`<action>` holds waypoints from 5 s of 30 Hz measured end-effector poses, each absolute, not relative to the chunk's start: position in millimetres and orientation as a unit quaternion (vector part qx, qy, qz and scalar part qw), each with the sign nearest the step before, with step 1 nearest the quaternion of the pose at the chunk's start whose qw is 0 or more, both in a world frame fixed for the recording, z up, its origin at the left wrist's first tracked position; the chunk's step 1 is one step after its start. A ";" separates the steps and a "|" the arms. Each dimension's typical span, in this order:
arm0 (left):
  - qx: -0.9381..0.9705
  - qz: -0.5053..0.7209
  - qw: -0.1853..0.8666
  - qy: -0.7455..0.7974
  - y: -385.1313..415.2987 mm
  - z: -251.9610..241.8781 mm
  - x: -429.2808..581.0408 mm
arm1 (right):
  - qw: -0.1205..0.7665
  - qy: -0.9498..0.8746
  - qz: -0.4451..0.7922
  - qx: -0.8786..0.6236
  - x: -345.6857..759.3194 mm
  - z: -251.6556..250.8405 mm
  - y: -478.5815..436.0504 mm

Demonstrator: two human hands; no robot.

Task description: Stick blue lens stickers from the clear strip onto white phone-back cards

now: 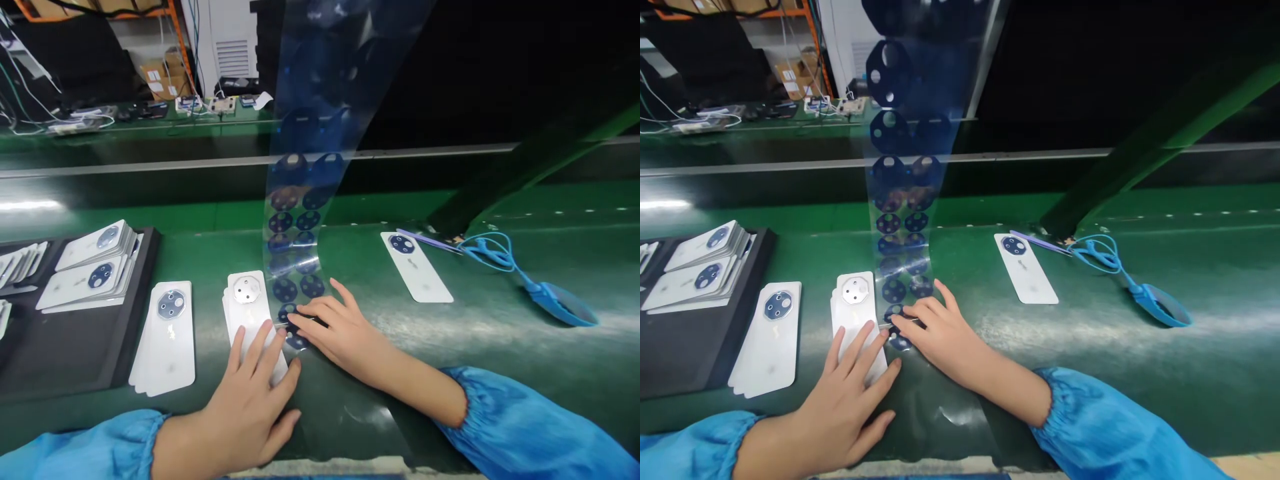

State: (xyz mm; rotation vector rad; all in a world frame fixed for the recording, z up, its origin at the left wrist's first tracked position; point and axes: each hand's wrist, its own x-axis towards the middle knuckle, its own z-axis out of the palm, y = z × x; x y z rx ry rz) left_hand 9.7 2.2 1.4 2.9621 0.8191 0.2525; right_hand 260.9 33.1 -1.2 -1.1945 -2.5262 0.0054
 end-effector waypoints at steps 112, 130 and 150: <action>0.936 0.126 0.024 0.328 11.0 -10.2 2.4 | 0.396 -0.439 0.559 -0.581 188.6 8.2 94.4; 0.934 0.126 0.039 0.333 9.5 -12.0 2.7 | 0.379 -0.475 0.536 -0.586 192.2 2.1 93.8; 0.937 0.124 0.021 0.327 10.7 -12.9 2.9 | 0.378 -0.617 0.358 -0.590 187.6 -3.3 88.3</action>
